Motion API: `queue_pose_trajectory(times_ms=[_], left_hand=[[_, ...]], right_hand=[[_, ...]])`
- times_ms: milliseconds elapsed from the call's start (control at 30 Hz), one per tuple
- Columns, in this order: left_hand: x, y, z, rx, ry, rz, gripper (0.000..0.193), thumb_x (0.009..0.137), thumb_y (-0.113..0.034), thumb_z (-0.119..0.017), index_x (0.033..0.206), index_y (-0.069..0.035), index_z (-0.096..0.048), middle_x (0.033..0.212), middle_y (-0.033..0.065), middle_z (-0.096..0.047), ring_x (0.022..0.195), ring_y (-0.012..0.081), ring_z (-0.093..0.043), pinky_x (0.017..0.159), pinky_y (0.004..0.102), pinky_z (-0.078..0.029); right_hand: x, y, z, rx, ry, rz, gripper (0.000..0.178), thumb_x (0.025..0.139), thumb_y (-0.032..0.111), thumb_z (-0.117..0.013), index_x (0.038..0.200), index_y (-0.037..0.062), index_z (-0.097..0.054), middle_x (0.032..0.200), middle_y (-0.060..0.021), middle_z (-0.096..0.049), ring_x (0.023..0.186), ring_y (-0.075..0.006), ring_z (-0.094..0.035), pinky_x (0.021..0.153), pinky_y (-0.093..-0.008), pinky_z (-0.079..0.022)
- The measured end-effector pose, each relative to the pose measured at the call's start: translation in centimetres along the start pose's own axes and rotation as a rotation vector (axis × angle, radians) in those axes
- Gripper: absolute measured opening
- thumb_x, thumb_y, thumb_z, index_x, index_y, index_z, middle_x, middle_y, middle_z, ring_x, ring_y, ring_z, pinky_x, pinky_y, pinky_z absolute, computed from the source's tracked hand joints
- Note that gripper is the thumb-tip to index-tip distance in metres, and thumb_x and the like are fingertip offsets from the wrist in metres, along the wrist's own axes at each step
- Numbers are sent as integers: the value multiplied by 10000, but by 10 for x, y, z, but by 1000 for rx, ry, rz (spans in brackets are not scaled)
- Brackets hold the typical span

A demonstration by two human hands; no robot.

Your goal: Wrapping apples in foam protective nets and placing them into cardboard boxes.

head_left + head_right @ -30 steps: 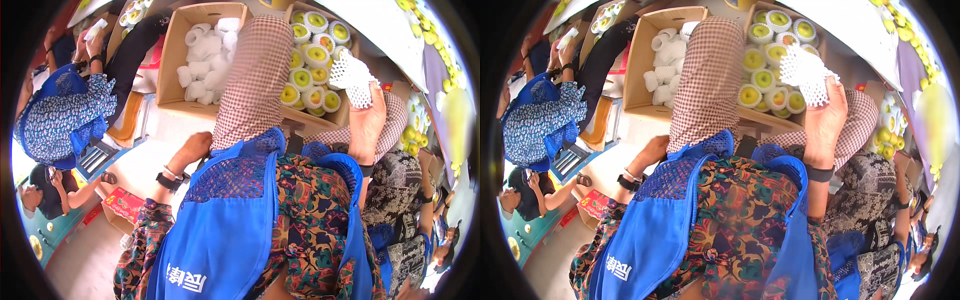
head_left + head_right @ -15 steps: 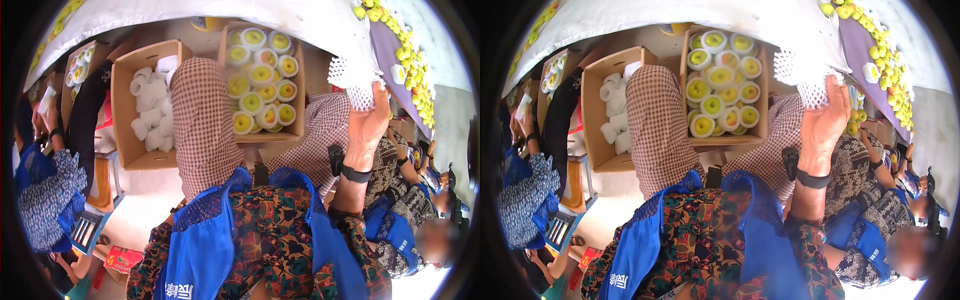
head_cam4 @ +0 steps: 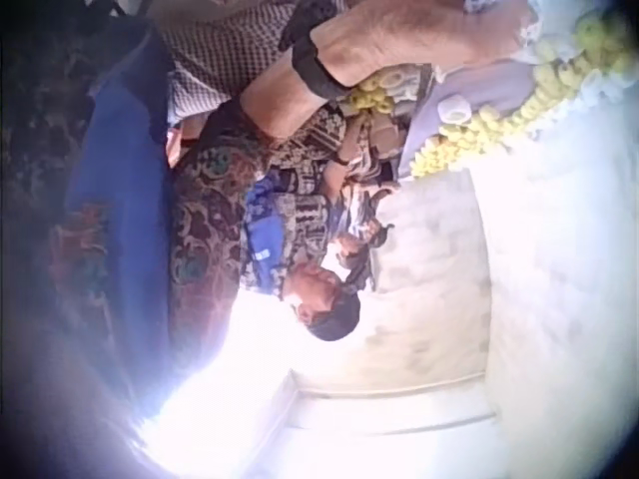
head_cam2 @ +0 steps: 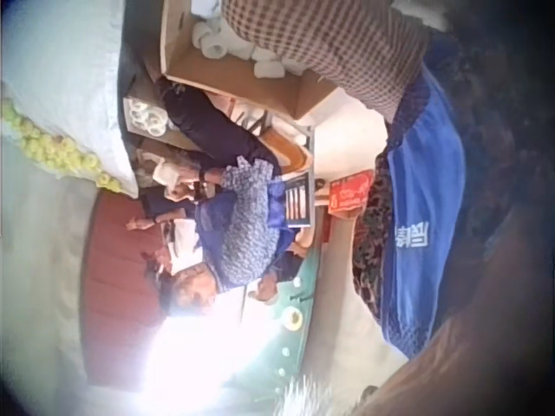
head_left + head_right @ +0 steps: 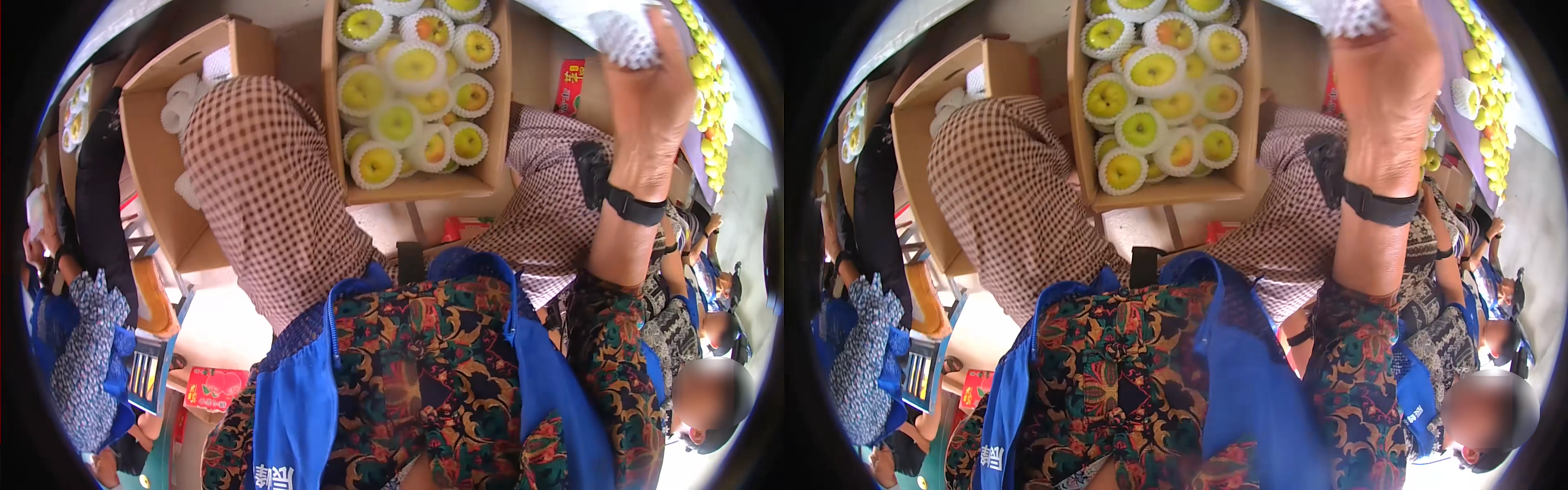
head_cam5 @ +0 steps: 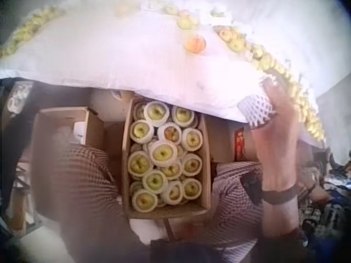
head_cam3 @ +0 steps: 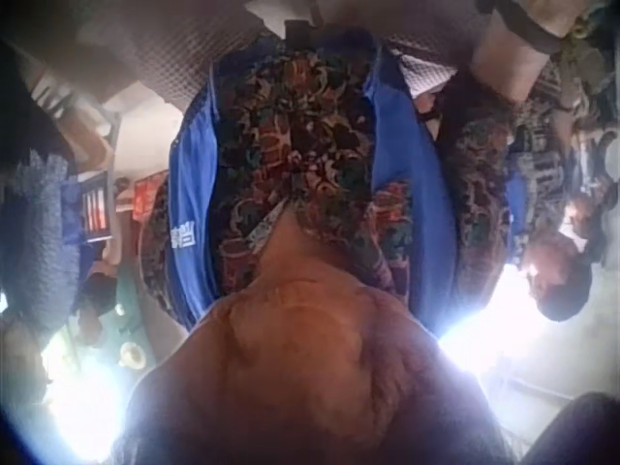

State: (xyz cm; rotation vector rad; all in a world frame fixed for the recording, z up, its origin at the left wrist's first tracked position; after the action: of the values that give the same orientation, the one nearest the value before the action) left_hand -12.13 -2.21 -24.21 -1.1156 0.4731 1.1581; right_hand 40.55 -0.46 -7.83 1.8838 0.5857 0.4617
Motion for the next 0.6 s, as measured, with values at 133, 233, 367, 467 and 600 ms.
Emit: queue_pose_trajectory(times_ms=[133,233,367,467,600], left_hand=[[25,7,-4,34,-7,7,303,877,-245,-565,964,18,-688,1000,251,-684,940,406,-651,820,427,-519],[32,6,-3,57,4,17,301,876,-245,-566,959,17,-688,996,249,-684,937,406,-651,817,428,-519],[38,1,-2,64,-3,-18,298,875,-244,-568,953,17,-689,990,248,-685,932,406,-651,814,429,-520],[40,-6,-2,58,-4,-37,296,874,-243,-569,949,16,-690,986,247,-686,929,406,-652,811,430,-520],[39,-7,2,52,-16,-29,293,872,-242,-570,943,15,-690,980,246,-687,925,406,-652,808,431,-521]], right_hand=[[-30,-42,7,-33,145,-492,201,891,39,-590,1071,-22,-655,1032,-105,-694,960,-209,-669,873,-361,-539],[-28,-57,35,86,132,-673,171,877,3,-562,1029,-22,-637,1014,-102,-685,954,-200,-662,859,-354,-546],[-20,-67,58,-44,-135,-678,162,861,-8,-521,1002,-39,-594,1019,-119,-651,885,-217,-648,811,-362,-556],[-14,-96,99,-234,-161,-727,223,878,73,-514,1044,-38,-613,962,-137,-663,854,-239,-653,782,-358,-553],[-11,-108,91,-1510,261,-678,377,875,287,-603,1072,-30,-657,966,-198,-682,902,-281,-672,790,-353,-529]])
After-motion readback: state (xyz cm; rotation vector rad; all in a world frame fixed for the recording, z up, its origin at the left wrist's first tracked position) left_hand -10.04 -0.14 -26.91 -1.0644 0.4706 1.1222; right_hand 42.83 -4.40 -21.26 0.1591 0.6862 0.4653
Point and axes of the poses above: each hand's wrist, its own x-axis towards the middle knuckle, its own z-axis out of the back of the hand, y = z × x, the point moved 2 cm from there along x, towards the middle knuckle
